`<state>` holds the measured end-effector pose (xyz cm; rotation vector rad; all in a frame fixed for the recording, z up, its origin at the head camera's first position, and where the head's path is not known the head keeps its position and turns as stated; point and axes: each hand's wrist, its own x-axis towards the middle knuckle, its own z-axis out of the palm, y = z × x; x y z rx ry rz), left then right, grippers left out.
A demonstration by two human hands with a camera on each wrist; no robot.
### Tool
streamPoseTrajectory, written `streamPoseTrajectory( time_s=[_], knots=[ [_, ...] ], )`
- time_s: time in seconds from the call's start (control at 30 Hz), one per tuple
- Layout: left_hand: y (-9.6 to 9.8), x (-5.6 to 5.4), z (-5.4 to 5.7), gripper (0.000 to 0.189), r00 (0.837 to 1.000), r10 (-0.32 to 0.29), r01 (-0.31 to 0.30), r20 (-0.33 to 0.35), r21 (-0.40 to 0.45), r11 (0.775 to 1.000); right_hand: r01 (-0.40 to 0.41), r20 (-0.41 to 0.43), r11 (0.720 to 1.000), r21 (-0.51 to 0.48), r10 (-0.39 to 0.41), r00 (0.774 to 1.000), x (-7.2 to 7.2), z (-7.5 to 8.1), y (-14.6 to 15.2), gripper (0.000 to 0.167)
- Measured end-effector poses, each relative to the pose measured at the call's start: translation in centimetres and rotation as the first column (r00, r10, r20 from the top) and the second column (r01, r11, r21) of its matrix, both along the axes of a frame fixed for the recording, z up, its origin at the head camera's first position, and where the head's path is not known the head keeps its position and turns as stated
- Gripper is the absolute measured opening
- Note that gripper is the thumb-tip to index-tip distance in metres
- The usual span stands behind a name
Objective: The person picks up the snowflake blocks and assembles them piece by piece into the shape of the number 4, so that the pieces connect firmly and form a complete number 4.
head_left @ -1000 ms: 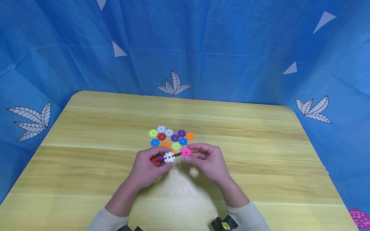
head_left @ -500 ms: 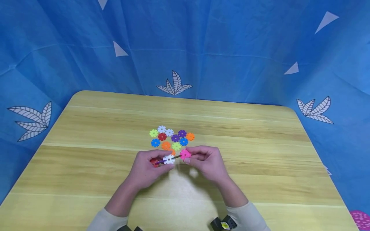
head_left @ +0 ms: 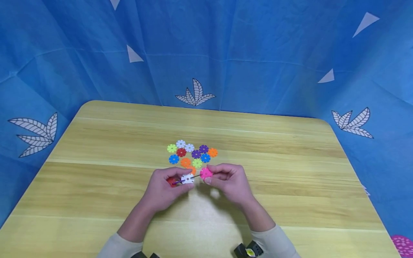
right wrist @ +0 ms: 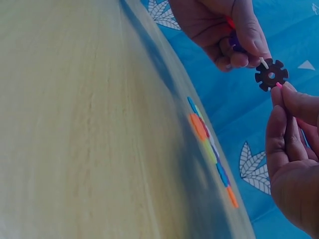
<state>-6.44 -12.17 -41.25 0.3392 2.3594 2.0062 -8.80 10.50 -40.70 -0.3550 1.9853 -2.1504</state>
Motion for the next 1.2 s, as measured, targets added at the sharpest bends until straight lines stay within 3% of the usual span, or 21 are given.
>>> streamPoseTrajectory(
  time_s=[0.33,0.47,0.63,0.9,1.07,1.2],
  knots=[
    [0.05,-0.08,0.15,0.034,0.999,-0.039,0.039,0.006,0.011,0.999,-0.048,-0.019,0.999,-0.016,0.048,0.999,0.02,-0.27,0.01,0.028],
    [0.17,-0.16,0.27,0.031,0.999,-0.03,0.028,-0.04,-0.054,0.998,-0.058,-0.024,0.998,-0.021,0.057,0.998,-0.02,-0.26,-0.01,0.03],
    [0.29,-0.31,0.43,0.029,0.989,-0.012,-0.009,-0.144,-0.145,0.989,-0.078,-0.018,0.996,-0.042,0.077,0.997,-0.05,-0.1,-0.16,0.033],
    [0.31,-0.33,0.39,0.038,0.971,0.005,-0.052,-0.24,-0.188,0.981,-0.065,-0.004,0.997,-0.048,0.065,0.998,-0.13,-0.2,-0.27,0.032],
    [0.12,-0.4,0.62,0.042,0.975,-0.001,-0.046,-0.224,-0.205,0.978,-0.039,0.019,0.999,-0.023,0.04,0.999,-0.17,-0.04,-0.41,0.031],
    [-0.4,-0.55,1.0,0.044,0.987,-0.01,-0.02,-0.163,-0.186,0.982,-0.005,0.04,1.0,-0.009,0.005,0.999,-0.27,0.09,-0.55,0.032]
  ],
)
